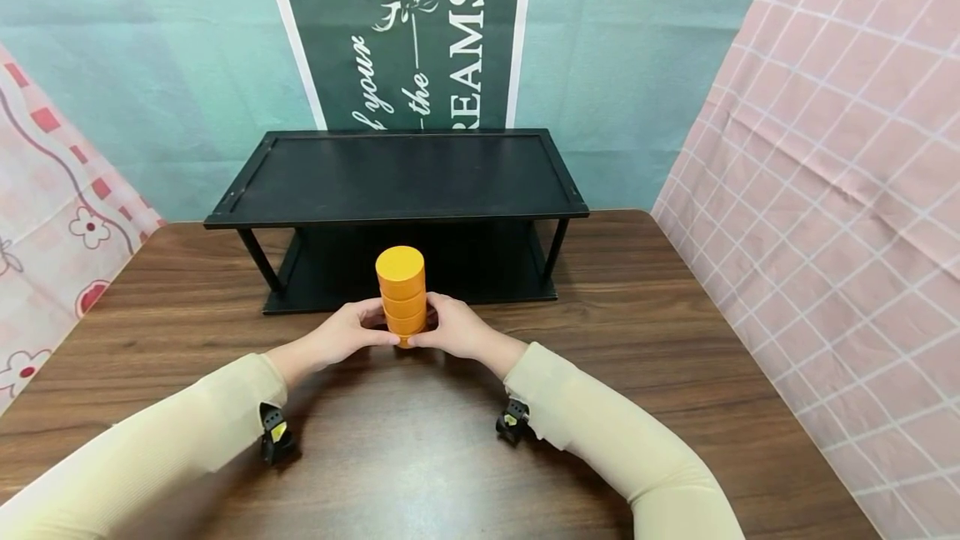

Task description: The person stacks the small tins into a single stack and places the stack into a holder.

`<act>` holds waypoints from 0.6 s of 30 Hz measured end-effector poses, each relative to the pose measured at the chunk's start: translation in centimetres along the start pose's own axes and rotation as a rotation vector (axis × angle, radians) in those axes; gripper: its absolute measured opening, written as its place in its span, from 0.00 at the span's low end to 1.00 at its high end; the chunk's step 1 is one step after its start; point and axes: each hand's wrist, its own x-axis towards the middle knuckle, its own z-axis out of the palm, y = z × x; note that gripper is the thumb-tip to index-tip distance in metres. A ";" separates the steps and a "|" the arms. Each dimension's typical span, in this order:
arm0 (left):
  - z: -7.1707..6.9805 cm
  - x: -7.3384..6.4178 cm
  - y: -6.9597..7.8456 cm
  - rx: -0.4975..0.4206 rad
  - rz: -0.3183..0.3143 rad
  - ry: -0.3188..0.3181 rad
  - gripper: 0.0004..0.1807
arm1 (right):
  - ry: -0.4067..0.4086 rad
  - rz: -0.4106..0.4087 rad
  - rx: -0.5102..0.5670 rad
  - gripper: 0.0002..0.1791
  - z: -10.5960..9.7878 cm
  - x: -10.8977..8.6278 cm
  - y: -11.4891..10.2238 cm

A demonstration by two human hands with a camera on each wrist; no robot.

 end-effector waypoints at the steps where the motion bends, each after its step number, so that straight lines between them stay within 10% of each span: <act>1: 0.1 0.1 0.0 -0.002 -0.003 0.001 0.31 | 0.001 -0.001 -0.001 0.30 -0.1 -0.1 0.1; 18: 1.2 1.0 0.8 -0.027 0.010 -0.009 0.30 | 0.027 0.007 0.004 0.29 -1.3 -1.3 0.6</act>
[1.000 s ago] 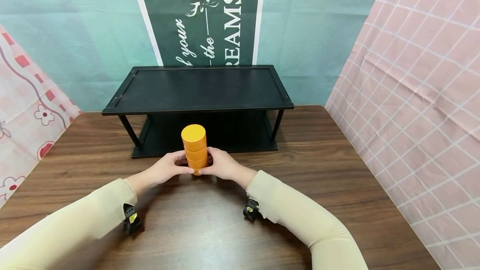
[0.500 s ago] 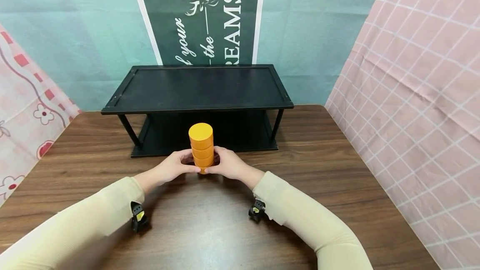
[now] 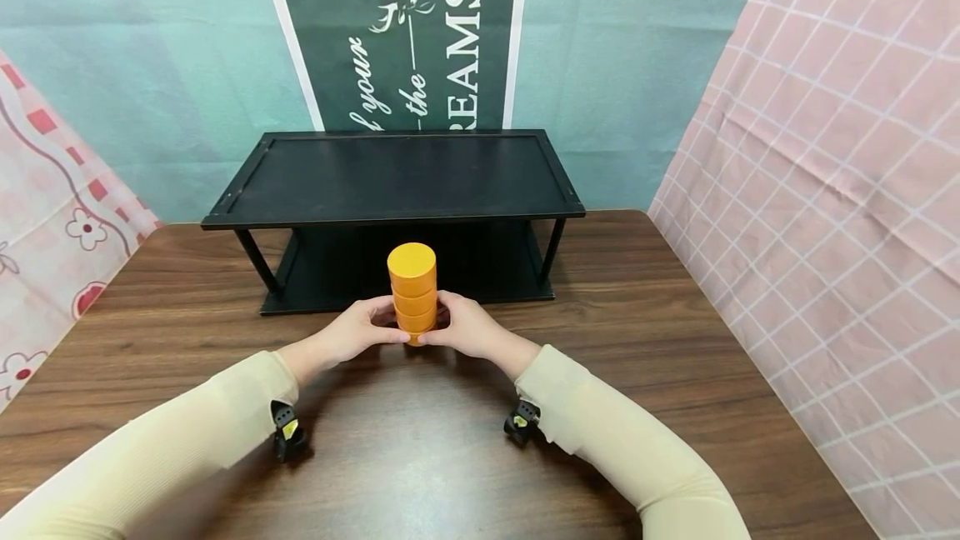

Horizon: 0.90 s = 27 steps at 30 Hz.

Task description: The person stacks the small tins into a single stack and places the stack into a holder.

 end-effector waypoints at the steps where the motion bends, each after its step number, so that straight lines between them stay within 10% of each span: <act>1: 0.0 0.0 0.0 0.002 0.004 -0.001 0.30 | -0.001 0.001 0.000 0.29 0.0 0.0 0.0; 27: -0.9 -0.4 2.2 -0.002 0.064 0.033 0.29 | 0.068 0.006 0.066 0.31 -1.1 -0.8 -2.2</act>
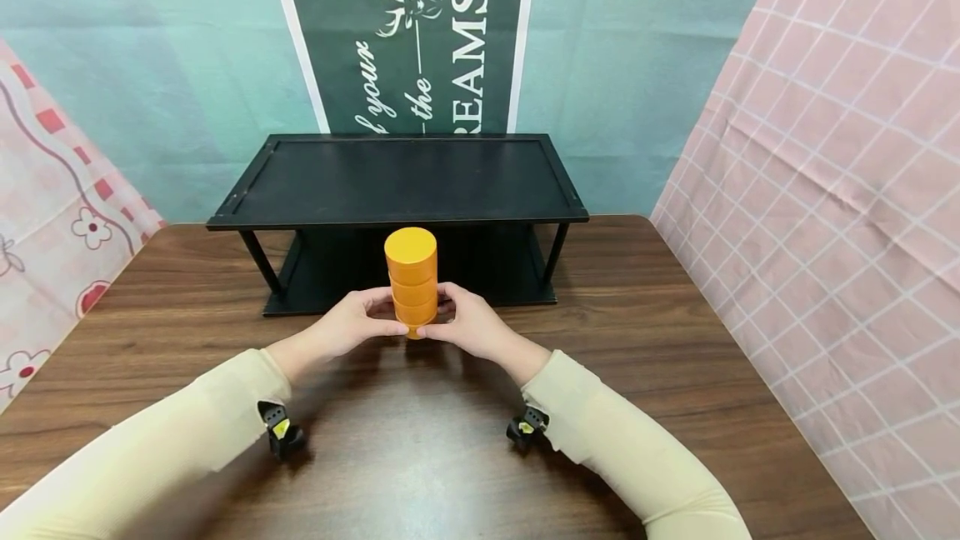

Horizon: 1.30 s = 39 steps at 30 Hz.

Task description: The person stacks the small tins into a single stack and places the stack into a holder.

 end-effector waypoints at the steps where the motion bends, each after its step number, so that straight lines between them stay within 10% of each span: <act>1: -0.1 0.0 0.2 0.004 0.009 -0.001 0.29 | 0.006 0.005 0.003 0.31 -0.1 0.0 -0.1; 39: -4.0 1.7 8.6 0.055 0.038 0.007 0.28 | 0.078 -0.124 0.007 0.27 -5.4 1.8 -5.7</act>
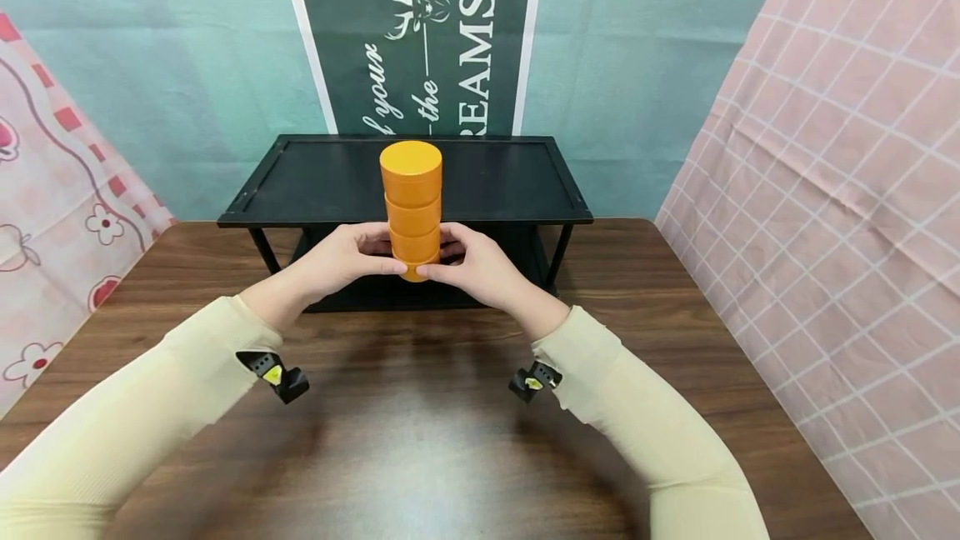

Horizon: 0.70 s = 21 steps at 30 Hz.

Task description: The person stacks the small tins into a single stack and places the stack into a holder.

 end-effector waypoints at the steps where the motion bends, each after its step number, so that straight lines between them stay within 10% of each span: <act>1: -0.2 0.1 0.2 0.005 -0.004 -0.002 0.28 | 0.002 -0.002 0.006 0.27 -0.1 0.1 -0.1; 21: -2.1 1.6 2.2 0.051 -0.040 -0.016 0.29 | 0.011 -0.001 0.082 0.28 -1.7 1.9 -1.0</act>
